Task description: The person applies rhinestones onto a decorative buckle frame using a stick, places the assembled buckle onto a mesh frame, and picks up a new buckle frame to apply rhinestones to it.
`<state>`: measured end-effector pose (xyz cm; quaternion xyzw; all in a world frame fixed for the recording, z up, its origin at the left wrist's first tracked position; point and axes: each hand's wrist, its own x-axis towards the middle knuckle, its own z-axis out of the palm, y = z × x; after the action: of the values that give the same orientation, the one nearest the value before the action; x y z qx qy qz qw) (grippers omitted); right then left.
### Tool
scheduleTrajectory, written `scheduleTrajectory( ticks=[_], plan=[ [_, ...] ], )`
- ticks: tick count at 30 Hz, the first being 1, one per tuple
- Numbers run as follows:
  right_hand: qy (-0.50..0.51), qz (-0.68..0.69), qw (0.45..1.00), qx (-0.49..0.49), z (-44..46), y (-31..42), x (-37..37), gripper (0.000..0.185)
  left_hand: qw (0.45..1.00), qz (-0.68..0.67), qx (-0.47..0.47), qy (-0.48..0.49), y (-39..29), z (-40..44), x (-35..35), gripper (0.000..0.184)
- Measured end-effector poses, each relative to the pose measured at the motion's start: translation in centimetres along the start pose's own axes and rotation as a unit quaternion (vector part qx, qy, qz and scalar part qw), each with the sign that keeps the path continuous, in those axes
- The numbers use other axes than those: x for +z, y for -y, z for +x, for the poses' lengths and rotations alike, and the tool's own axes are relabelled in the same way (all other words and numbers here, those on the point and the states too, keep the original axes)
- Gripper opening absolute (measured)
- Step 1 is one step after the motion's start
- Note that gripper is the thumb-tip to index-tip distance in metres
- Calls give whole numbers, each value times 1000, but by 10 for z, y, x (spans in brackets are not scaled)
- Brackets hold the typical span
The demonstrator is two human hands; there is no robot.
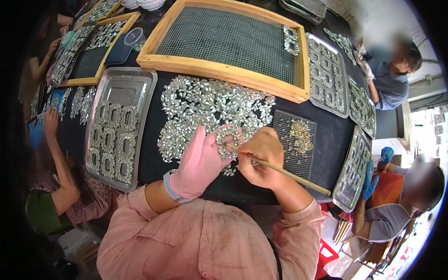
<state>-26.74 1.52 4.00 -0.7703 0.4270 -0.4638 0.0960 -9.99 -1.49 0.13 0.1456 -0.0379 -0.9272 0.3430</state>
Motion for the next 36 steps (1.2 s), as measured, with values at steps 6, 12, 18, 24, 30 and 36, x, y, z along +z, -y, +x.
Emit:
scheduleTrajectory(
  ticks=[6,12,18,24,30,36],
  plan=[
    [24,-16,999,-21,2,1,-2,21,1000,9,0,7,-1,-3,4,55],
    [19,-3,1000,-24,1,-1,-1,21,998,51,0,43,2,3,-9,51],
    [18,12,1000,-19,0,0,-3,21,999,-37,-37,13,-7,-3,14,48],
    [-40,44,998,1,2,-1,-6,20,999,-27,-41,9,-9,-2,18,43],
    [-40,102,994,26,-8,-9,-11,21,999,-16,-38,13,-10,-3,16,41],
    [-19,81,996,16,-6,-8,-10,21,999,-13,-34,17,-10,-3,15,39]
  ],
)
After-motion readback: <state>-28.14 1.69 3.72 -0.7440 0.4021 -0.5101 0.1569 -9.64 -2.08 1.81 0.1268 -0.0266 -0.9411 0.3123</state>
